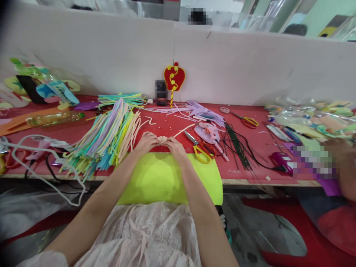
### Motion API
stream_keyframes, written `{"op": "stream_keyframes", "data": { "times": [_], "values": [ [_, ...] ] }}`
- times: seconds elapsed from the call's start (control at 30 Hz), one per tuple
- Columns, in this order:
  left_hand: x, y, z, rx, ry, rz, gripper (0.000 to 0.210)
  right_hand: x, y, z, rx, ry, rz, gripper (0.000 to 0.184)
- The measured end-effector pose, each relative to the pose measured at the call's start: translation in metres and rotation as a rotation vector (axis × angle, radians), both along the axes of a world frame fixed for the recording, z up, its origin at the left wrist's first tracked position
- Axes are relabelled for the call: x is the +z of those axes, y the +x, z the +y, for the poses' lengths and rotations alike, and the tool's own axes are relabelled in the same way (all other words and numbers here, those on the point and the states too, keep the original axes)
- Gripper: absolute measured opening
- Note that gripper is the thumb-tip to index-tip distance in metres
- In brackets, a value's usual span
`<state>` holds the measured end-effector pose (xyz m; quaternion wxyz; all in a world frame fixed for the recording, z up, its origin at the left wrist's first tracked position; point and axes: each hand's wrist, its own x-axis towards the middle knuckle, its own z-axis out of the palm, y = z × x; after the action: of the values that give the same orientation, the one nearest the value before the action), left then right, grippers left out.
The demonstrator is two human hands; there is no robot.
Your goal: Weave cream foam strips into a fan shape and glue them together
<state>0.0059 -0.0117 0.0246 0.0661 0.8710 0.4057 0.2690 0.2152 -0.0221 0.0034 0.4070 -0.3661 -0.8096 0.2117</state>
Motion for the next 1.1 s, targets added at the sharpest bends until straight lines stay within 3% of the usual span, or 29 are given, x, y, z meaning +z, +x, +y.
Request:
{"op": "stream_keyframes", "data": {
  "times": [0.07,0.17,0.3,0.43,0.6,0.9,1.1],
  "values": [
    [0.0,-0.002,0.0,0.036,-0.002,0.001,0.013,-0.001,0.0,0.002,-0.012,-0.008,0.022,0.023],
    [0.001,-0.007,-0.001,0.199,0.042,-0.034,0.015,-0.002,0.0,0.003,-0.096,-0.008,0.026,0.021],
    [0.0,-0.011,-0.005,0.428,0.06,-0.271,0.016,-0.002,-0.001,0.004,-0.173,0.0,-0.003,0.02],
    [-0.005,-0.007,-0.008,0.519,-0.146,-0.581,0.017,-0.001,-0.004,0.002,-0.223,0.014,0.015,0.021],
    [-0.013,-0.001,-0.002,0.4,-0.421,-0.774,0.023,0.004,-0.008,-0.004,-0.224,0.016,0.039,0.023],
    [-0.015,0.007,0.001,0.25,-0.614,-0.98,0.04,0.009,-0.009,-0.009,-0.11,-0.047,0.164,0.023],
    [-0.011,0.011,-0.004,0.157,-0.728,-0.987,0.045,0.009,-0.012,-0.013,-0.103,-0.08,0.231,0.023]
  ]
}}
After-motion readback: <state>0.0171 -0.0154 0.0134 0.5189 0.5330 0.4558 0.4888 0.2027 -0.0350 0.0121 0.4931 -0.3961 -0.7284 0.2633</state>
